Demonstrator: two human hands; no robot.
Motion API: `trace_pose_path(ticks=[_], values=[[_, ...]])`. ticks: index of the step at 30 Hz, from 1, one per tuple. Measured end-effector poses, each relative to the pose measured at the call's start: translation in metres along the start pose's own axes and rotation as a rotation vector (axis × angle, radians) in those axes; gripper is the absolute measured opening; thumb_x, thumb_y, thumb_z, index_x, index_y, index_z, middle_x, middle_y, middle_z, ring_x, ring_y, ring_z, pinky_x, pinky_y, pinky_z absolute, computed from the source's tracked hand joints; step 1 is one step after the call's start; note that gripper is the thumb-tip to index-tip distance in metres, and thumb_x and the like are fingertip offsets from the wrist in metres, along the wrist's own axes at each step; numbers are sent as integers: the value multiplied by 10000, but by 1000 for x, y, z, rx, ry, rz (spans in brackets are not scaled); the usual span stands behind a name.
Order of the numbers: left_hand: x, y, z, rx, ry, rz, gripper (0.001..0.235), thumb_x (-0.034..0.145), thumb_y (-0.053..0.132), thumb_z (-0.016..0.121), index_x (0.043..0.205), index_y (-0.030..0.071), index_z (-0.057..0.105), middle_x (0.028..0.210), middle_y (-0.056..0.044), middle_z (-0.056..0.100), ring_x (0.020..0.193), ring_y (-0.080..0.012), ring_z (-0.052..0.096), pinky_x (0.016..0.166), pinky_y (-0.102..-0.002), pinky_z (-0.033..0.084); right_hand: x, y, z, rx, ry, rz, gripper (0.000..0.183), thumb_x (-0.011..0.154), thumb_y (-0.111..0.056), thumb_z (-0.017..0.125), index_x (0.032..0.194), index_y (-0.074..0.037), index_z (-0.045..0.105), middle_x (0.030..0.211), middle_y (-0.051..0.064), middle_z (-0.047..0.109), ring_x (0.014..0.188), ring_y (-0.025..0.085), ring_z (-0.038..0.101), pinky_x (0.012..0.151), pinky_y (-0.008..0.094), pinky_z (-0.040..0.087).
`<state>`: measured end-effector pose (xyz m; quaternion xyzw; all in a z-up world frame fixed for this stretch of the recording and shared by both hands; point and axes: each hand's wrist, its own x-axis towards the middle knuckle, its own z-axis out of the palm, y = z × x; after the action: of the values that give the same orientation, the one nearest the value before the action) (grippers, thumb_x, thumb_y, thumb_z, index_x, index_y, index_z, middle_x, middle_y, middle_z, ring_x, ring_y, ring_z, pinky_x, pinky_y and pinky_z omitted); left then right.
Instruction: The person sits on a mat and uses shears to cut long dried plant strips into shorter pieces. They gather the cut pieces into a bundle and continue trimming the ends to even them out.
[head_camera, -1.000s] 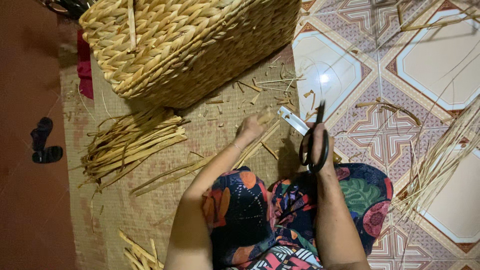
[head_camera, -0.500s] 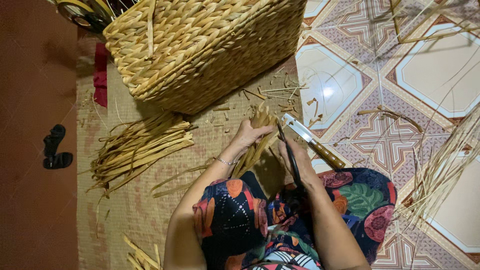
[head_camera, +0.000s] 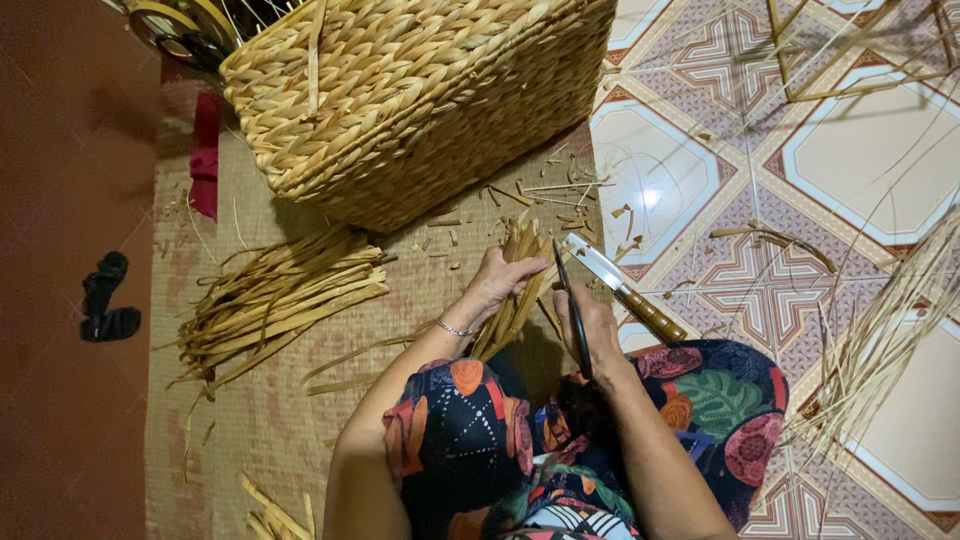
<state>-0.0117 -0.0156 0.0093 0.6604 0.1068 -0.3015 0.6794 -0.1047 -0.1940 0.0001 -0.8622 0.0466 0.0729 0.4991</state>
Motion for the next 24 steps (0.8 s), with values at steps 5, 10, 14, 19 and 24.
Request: trace_pose_path(ticks=[5, 10, 14, 19, 24], values=[[-8, 13, 5, -50, -30, -25, 222, 864, 218, 800, 761, 63, 678, 585, 44, 553, 456, -50, 446, 420, -225, 359, -4, 1, 6, -68, -31, 73, 360, 1083, -367, 403, 1170, -96, 624, 757, 224, 664, 713, 396, 689, 672, 486, 520], [-10, 15, 3, -71, -5, 13, 220, 876, 211, 810, 799, 47, 683, 639, 44, 578, 489, -42, 451, 438, -215, 347, -3, -10, -3, 31, -47, 46, 433, 1045, -435, 430, 1258, -101, 604, 762, 202, 682, 723, 378, 702, 664, 477, 518], [-8, 13, 1, -72, 22, 19, 206, 865, 206, 808, 830, 35, 698, 664, 32, 606, 495, -42, 453, 436, -218, 341, -5, -24, -11, 96, -83, 131, 471, 1042, -458, 415, 1288, -117, 628, 785, 208, 702, 793, 376, 722, 719, 472, 524], [-7, 11, 2, -90, 27, 16, 205, 851, 179, 815, 827, 18, 691, 668, 19, 623, 492, -46, 468, 436, -219, 353, -5, -23, -7, 43, -45, 132, 449, 1041, -426, 417, 1211, -109, 684, 774, 231, 696, 797, 395, 718, 729, 481, 527], [-6, 10, 1, -133, -1, 9, 198, 854, 169, 808, 831, 7, 694, 644, 17, 607, 477, -47, 468, 434, -216, 380, -4, 0, 17, 97, 43, 95, 407, 1054, -378, 413, 1156, -78, 667, 750, 230, 679, 725, 403, 704, 670, 490, 530]])
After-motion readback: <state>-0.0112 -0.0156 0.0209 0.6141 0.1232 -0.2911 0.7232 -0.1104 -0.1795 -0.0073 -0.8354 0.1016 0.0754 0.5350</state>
